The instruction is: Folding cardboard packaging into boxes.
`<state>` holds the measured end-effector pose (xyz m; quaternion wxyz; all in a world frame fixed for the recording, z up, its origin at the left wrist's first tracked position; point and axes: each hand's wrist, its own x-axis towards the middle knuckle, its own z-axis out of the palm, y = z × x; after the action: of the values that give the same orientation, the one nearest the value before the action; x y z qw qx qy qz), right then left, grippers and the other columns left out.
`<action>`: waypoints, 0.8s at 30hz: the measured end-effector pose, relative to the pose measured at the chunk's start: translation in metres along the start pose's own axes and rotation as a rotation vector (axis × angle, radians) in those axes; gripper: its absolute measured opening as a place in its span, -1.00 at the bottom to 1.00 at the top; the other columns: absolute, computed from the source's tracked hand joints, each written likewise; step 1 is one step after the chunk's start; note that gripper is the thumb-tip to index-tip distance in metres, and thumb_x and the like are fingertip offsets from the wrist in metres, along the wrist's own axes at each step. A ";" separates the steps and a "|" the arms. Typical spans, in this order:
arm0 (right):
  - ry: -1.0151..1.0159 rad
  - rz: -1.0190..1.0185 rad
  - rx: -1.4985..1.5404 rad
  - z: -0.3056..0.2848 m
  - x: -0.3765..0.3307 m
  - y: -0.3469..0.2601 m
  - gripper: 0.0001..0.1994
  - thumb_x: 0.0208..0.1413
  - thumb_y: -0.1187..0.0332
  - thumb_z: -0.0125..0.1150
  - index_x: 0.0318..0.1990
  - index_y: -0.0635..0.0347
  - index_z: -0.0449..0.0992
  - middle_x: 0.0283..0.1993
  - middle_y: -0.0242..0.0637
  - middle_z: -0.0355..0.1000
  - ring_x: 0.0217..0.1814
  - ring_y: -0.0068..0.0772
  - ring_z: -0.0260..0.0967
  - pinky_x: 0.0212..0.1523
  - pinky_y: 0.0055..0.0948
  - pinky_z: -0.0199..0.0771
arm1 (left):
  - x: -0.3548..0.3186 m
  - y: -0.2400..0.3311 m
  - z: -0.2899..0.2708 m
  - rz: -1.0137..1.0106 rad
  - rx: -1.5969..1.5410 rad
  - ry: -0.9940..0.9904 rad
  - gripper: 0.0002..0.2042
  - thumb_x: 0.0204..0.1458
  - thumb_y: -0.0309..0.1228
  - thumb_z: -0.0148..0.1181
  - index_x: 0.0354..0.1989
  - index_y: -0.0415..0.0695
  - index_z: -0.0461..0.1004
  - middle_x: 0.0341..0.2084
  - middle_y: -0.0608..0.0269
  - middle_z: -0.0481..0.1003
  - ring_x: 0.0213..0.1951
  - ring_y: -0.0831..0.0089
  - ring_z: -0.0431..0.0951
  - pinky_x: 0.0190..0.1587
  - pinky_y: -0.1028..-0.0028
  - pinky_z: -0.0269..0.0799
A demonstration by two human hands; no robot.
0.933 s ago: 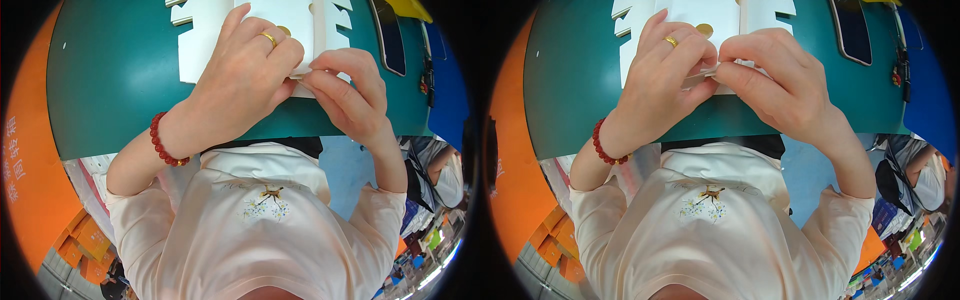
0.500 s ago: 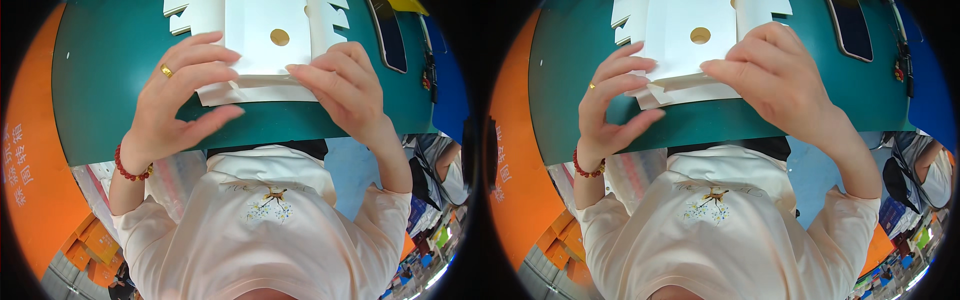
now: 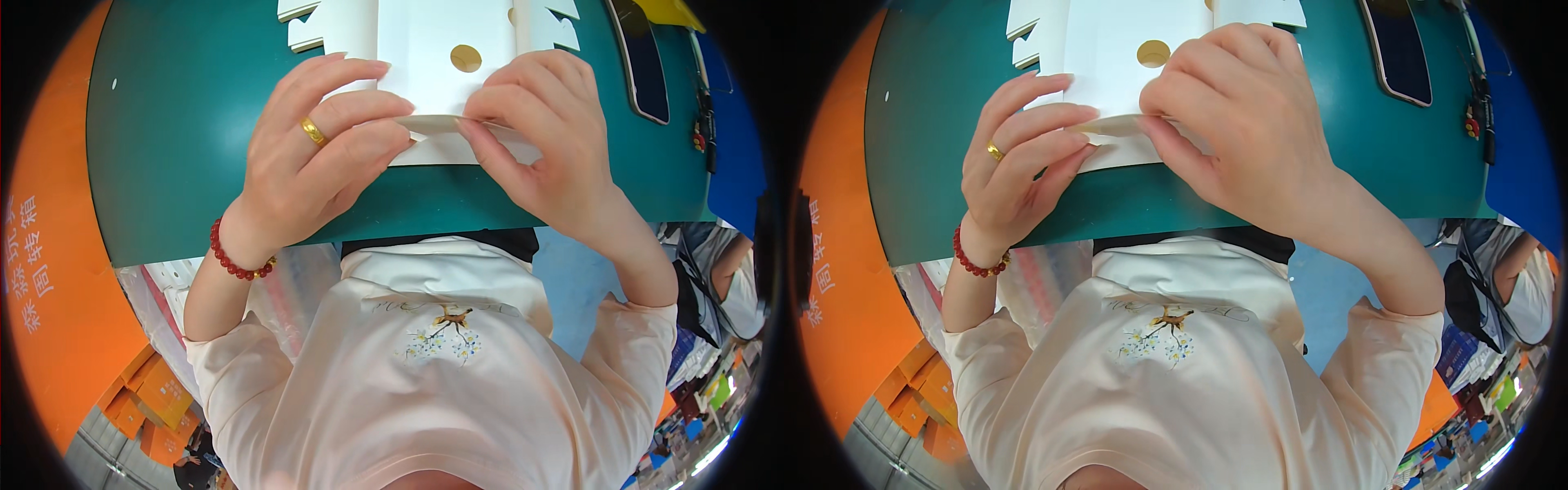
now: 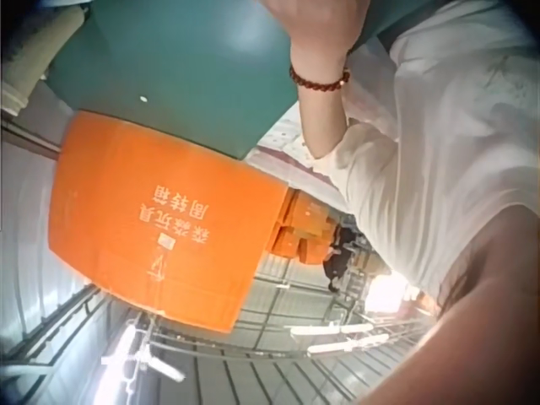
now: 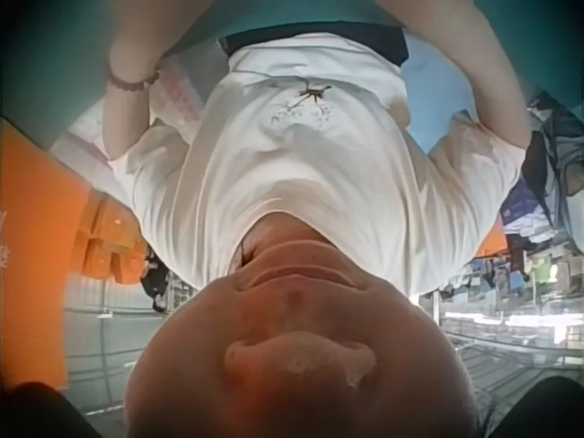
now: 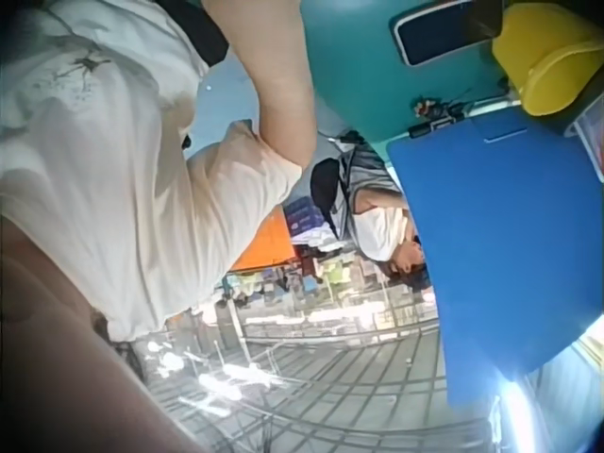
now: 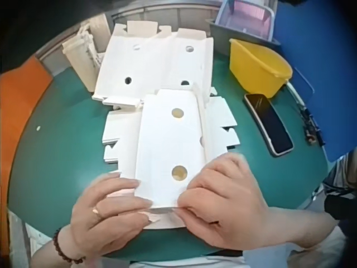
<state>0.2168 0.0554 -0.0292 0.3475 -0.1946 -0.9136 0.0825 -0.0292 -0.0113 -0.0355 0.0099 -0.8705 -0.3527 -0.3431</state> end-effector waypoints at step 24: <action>-0.119 0.188 0.255 0.001 0.015 -0.009 -0.95 0.20 0.54 0.21 -0.22 0.23 0.47 0.07 -0.24 0.42 0.26 -0.13 0.26 0.19 -0.28 0.32 | 0.007 0.004 0.015 -0.151 -0.249 0.097 -0.73 0.03 -0.79 0.14 -0.13 -0.23 0.36 -0.14 0.07 0.54 0.03 -0.03 0.56 0.03 0.20 0.50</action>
<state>0.2028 0.0537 -0.0182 0.3055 -0.2286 -0.8923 0.2412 -0.0147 -0.0060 -0.0419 -0.1067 -0.8186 -0.3709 -0.4254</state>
